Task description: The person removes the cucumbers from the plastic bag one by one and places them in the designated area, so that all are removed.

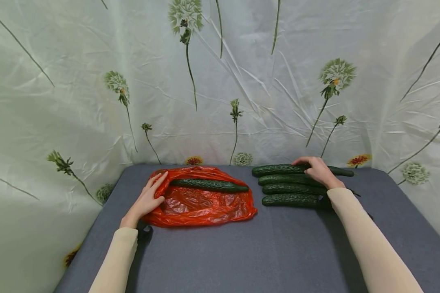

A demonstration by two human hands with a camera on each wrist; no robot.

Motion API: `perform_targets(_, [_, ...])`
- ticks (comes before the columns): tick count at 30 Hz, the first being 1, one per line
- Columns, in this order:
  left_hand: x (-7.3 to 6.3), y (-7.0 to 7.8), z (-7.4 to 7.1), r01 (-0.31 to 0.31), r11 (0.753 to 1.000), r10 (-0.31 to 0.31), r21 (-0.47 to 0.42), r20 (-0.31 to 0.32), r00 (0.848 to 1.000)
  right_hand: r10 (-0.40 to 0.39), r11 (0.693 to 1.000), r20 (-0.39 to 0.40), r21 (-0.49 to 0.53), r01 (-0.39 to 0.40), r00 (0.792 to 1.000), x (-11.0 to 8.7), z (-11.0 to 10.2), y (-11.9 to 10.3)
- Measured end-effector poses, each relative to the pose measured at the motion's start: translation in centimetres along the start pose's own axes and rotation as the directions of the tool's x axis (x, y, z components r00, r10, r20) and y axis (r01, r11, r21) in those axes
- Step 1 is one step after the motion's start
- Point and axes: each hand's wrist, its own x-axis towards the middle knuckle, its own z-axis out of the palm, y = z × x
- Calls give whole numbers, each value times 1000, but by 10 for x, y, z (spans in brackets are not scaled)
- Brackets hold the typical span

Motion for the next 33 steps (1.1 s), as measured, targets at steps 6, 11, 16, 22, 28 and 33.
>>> perform_targets(6, [0, 1, -2, -7, 1000, 7, 17, 5, 1000, 3, 1000, 1, 6, -3, 1000, 4, 2, 2])
perform_targets(11, [0, 2, -2, -7, 1000, 7, 16, 5, 1000, 7, 1000, 3, 13, -8, 1000, 5, 3, 4])
perform_targets(16, [0, 0, -1, -4, 1000, 4, 17, 8, 1000, 25, 999, 12, 22, -25, 1000, 5, 4, 10])
perform_targets(22, [0, 1, -1, 2, 1000, -2, 11, 16, 1000, 48, 998, 19, 30, -49, 999, 5, 5, 13])
perform_targets(28, [1, 1, -1, 12, 1000, -12, 14, 16, 1000, 32, 999, 35, -16, -31, 999, 3, 5, 11])
perform_targets(33, [0, 2, -1, 8, 1000, -8, 14, 16, 1000, 59, 998, 54, -19, -58, 997, 1, 8, 12])
